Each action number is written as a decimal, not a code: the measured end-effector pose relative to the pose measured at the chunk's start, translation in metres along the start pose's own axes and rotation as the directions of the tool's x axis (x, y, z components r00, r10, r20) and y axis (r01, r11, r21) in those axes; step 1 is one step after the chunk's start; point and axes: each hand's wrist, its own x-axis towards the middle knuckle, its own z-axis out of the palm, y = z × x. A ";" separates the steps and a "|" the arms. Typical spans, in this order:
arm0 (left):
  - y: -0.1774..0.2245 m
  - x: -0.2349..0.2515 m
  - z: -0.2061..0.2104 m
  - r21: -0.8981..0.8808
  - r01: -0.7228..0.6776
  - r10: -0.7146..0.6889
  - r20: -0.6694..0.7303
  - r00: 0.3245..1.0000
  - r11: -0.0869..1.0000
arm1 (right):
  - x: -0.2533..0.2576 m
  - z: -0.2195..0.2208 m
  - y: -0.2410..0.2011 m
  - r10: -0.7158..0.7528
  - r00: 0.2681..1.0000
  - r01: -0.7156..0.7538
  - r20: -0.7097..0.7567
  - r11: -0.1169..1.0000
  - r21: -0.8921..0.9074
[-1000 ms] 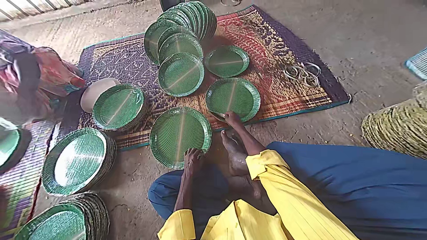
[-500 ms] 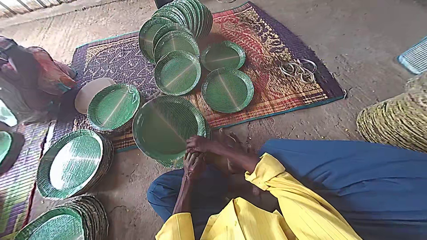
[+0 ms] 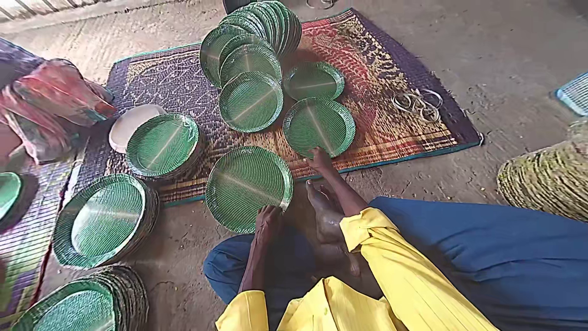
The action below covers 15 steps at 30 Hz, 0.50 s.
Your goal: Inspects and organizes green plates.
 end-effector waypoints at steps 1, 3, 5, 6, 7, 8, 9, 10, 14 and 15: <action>-0.001 0.000 0.001 -0.016 -0.004 0.004 -0.015 1.000 1.000 | -0.001 0.001 0.012 0.065 0.997 -0.063 0.035 0.996 -0.066; -0.003 0.002 0.002 -0.026 -0.019 0.018 -0.036 0.999 0.999 | -0.008 0.001 0.016 0.154 0.984 -0.139 0.089 0.978 -0.157; -0.004 0.003 0.004 -0.018 -0.040 0.039 -0.063 0.997 0.999 | -0.015 -0.003 0.005 0.175 0.980 -0.152 0.100 0.968 -0.199; -0.004 0.003 0.005 -0.010 -0.057 0.056 -0.081 0.995 0.998 | -0.017 -0.006 0.000 0.176 0.979 -0.152 0.099 0.965 -0.214; -0.003 0.002 0.006 0.000 -0.071 0.070 -0.093 0.993 0.997 | -0.018 -0.007 -0.002 0.179 0.980 -0.157 0.084 0.962 -0.222; -0.003 0.000 0.006 0.007 -0.080 0.081 -0.102 0.992 0.997 | -0.019 -0.008 -0.003 0.189 0.979 -0.169 0.070 0.961 -0.220; -0.003 -0.001 0.005 0.014 -0.085 0.086 -0.113 0.990 0.996 | -0.020 -0.009 -0.004 0.202 0.978 -0.186 0.058 0.959 -0.214; -0.002 -0.002 0.004 0.019 -0.084 0.086 -0.123 0.989 0.996 | -0.020 -0.008 -0.002 0.211 0.977 -0.199 0.043 0.960 -0.196; -0.005 -0.001 0.007 -0.004 -0.111 0.105 -0.300 0.948 0.994 | -0.013 -0.011 0.002 0.193 0.980 -0.196 -0.049 0.979 -0.055; -0.008 -0.001 0.008 -0.007 -0.112 0.102 -0.366 0.925 0.994 | -0.011 -0.014 -0.002 0.177 0.980 -0.177 -0.093 0.984 0.011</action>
